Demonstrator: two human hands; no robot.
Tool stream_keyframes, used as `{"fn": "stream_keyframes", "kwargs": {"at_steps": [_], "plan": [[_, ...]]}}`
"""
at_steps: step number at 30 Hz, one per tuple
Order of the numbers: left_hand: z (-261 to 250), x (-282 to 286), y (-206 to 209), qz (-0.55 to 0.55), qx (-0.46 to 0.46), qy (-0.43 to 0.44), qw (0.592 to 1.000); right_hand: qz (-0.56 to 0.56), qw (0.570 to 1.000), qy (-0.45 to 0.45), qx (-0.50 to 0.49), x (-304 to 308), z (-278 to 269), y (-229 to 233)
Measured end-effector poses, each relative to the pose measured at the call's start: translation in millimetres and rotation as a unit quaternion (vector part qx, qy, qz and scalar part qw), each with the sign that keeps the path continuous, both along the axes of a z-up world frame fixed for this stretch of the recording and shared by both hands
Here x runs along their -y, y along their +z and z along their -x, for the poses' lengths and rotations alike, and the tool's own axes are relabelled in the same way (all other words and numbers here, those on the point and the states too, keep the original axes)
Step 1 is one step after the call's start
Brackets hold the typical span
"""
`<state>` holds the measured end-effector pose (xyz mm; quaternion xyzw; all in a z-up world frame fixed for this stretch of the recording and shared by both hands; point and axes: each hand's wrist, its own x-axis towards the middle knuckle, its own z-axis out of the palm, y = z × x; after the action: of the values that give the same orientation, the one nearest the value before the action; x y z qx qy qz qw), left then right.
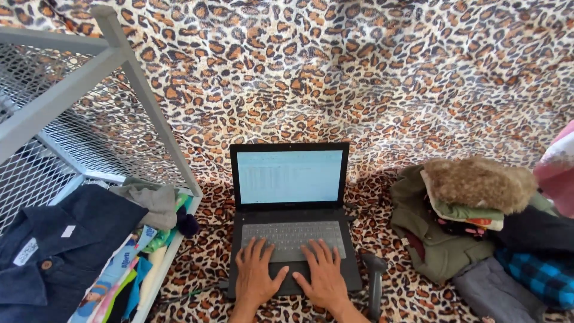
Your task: The person is performing inventory tasks by typing on a laptop and inspecting garments in a stockroom.
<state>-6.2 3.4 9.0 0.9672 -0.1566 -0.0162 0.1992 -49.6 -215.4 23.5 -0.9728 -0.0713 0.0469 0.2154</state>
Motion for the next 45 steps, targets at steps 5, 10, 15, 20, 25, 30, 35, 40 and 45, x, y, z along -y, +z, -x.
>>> {"fn": "stream_keyframes", "kwargs": {"at_steps": [5,10,15,20,25,30,35,40,45], "plan": [[-2,0,6,-0.023,-0.001,-0.009,1.000,-0.008,0.998,-0.010,0.063,-2,1,-8],[-1,-3,14,-0.039,-0.016,-0.012,0.999,-0.009,0.997,-0.011,0.076,-4,3,-7],[3,-2,12,-0.046,0.016,-0.004,0.999,0.006,0.996,-0.011,0.085,-5,6,-10],[10,-2,9,-0.035,0.022,0.008,0.999,0.002,0.996,-0.004,0.093,-5,10,-5],[8,3,1,-0.047,0.048,-0.003,0.998,-0.006,0.997,0.006,0.079,4,5,-5],[4,3,6,-0.035,0.004,0.012,0.999,0.002,0.999,-0.004,0.042,2,5,0],[2,2,19,-0.055,-0.044,-0.005,0.998,0.022,0.999,-0.005,0.029,-1,2,-3],[0,6,15,-0.066,-0.051,-0.007,0.996,0.000,0.999,-0.028,0.019,2,1,6],[0,10,-13,-0.121,-0.020,0.041,0.992,-0.254,0.962,-0.083,0.057,16,8,10]]}}
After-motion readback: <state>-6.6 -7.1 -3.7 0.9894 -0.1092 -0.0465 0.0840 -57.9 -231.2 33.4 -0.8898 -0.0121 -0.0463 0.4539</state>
